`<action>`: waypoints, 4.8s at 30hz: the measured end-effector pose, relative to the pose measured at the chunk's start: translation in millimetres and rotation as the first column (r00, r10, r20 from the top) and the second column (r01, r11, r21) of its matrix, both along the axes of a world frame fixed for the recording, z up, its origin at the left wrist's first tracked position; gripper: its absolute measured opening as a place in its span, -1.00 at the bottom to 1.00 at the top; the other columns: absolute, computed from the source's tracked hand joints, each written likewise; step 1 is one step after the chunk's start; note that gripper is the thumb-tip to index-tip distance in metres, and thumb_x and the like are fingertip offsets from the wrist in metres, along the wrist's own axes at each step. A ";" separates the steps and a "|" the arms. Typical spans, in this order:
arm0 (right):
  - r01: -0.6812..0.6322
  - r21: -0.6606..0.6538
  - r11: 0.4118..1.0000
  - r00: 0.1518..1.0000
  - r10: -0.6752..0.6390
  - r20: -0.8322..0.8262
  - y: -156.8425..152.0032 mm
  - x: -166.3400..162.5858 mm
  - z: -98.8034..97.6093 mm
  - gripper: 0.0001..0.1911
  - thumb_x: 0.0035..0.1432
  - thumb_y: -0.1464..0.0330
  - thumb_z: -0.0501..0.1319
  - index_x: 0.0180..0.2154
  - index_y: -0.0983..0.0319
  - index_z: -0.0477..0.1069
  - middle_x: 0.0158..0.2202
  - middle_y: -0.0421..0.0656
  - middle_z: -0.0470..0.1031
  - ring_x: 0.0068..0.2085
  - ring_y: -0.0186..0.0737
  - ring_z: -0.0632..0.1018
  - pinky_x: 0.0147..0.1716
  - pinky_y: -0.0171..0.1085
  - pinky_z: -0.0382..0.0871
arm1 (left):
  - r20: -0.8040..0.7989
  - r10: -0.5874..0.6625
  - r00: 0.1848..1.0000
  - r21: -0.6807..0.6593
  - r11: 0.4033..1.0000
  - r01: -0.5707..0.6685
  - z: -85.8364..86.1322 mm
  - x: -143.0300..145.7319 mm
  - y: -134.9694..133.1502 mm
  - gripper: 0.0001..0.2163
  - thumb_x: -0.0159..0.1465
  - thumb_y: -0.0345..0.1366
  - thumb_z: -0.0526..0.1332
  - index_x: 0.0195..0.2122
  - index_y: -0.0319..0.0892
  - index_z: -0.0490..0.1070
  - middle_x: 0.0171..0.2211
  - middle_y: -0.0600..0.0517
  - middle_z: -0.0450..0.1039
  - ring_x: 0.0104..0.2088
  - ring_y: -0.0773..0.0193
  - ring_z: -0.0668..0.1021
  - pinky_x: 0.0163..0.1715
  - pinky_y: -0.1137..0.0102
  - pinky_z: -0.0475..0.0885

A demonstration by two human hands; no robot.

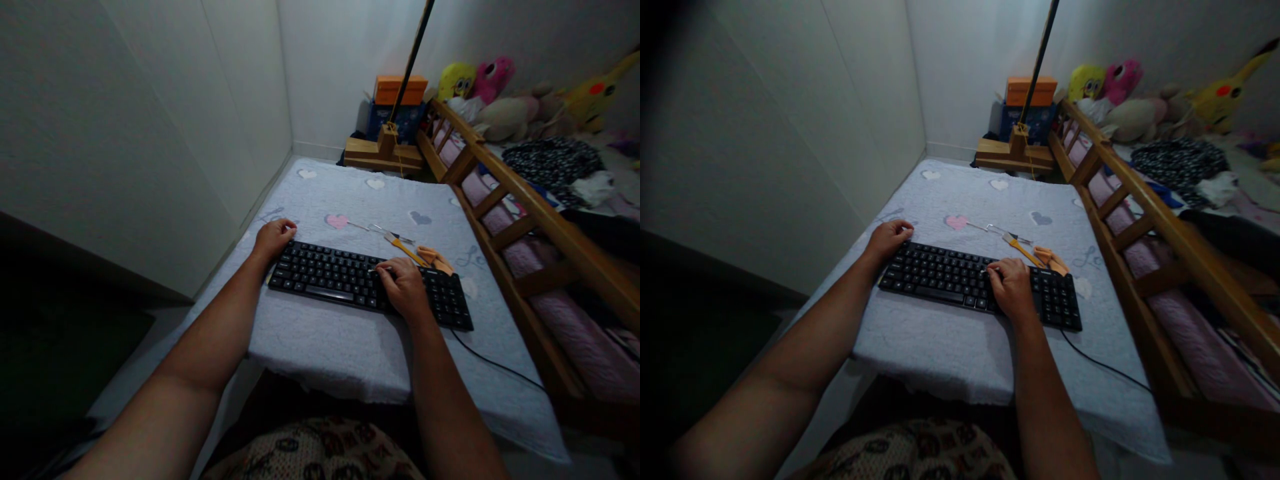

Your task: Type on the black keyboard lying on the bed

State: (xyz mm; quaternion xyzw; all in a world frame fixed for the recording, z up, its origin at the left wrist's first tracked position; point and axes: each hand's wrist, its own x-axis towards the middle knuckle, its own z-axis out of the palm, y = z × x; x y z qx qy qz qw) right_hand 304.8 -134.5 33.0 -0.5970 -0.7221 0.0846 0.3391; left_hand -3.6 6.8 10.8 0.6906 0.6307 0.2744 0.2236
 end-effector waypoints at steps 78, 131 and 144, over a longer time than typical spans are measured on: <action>-0.059 -0.027 0.998 0.998 0.058 -0.027 -3.6 -7.5 4.0 -0.83 0.23 0.36 0.13 -0.37 0.17 0.47 -0.33 -0.12 0.55 -0.17 -0.09 0.47 -0.08 -0.08 0.26 | -0.014 -0.011 1.000 0.017 1.000 0.011 -1.3 -0.7 1.0 -0.69 0.17 -0.14 0.12 -0.21 -0.18 0.53 -0.45 0.02 0.46 -0.42 0.26 0.44 -0.40 0.38 0.23; 0.017 -0.011 1.000 1.000 -0.017 -0.002 -0.4 1.0 0.0 -0.83 0.22 0.36 0.14 -0.37 0.19 0.49 -0.32 -0.12 0.56 -0.18 -0.09 0.47 -0.07 -0.09 0.26 | -0.022 0.001 1.000 0.010 1.000 0.000 -0.3 -0.4 -0.2 -0.69 0.17 -0.14 0.11 -0.20 -0.17 0.53 -0.42 0.01 0.47 -0.38 0.24 0.44 -0.38 0.39 0.25; 0.021 -0.006 1.000 1.000 -0.021 -0.013 -2.1 2.3 0.8 -0.83 0.17 0.37 0.14 -0.43 0.19 0.46 -0.39 -0.14 0.52 -0.22 -0.11 0.47 -0.09 -0.11 0.25 | 0.004 -0.006 1.000 0.003 1.000 0.006 -2.6 -1.2 2.1 -0.70 0.16 -0.15 0.13 -0.21 -0.19 0.54 -0.43 0.00 0.46 -0.38 0.24 0.44 -0.40 0.38 0.25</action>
